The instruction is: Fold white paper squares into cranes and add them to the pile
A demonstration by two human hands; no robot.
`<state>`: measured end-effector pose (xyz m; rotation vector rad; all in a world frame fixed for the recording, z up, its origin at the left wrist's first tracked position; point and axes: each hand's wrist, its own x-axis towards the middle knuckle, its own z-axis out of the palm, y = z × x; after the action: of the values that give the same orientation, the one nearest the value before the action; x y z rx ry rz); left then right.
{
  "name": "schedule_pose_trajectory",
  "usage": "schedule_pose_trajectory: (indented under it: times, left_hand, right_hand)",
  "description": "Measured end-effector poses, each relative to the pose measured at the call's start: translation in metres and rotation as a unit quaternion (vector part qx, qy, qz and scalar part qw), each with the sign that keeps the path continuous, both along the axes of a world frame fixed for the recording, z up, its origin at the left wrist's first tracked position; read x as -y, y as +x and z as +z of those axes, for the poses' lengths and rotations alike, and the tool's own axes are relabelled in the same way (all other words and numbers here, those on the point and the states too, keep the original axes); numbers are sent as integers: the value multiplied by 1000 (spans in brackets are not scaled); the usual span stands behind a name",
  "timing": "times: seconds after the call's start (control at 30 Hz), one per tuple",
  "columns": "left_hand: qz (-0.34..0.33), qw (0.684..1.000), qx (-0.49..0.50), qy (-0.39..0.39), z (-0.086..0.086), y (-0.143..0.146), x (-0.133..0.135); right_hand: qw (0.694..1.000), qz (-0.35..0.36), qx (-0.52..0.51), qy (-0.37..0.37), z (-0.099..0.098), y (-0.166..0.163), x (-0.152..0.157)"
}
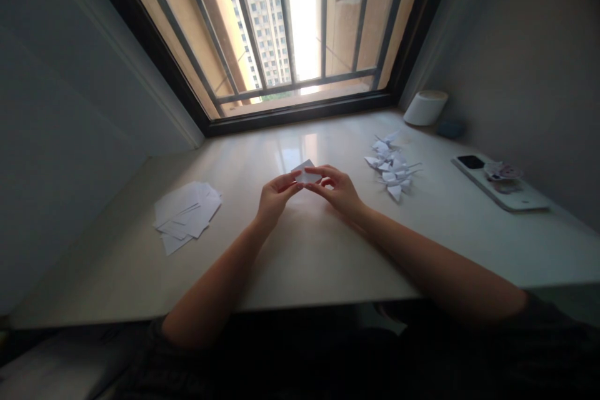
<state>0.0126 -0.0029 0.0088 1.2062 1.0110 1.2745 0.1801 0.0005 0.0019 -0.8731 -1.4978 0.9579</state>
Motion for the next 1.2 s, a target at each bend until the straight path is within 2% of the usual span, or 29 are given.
schedule_pose_trajectory:
  times: [0.37,0.63,0.77,0.93,1.2]
  left_hand:
    - [-22,997,24,-64,1,-4,-1]
    - [-4,1000,16,12,1,2,2]
    - [30,999,4,42,-2,4,2]
    - [79,995,-4,53,-1,4,1]
    - [108,992,27,57,2,7,4]
  right_hand:
    - [1000,-16,11,-8,-2,2,-1]
    - [999,-44,3,-22,-2,1,1]
    - [998,-46,-17,-28,-3,-1,2]
    - [997,-38,-47,-54,-3,-2,2]
    - [988,-30,-120,-94,-3,-5,1]
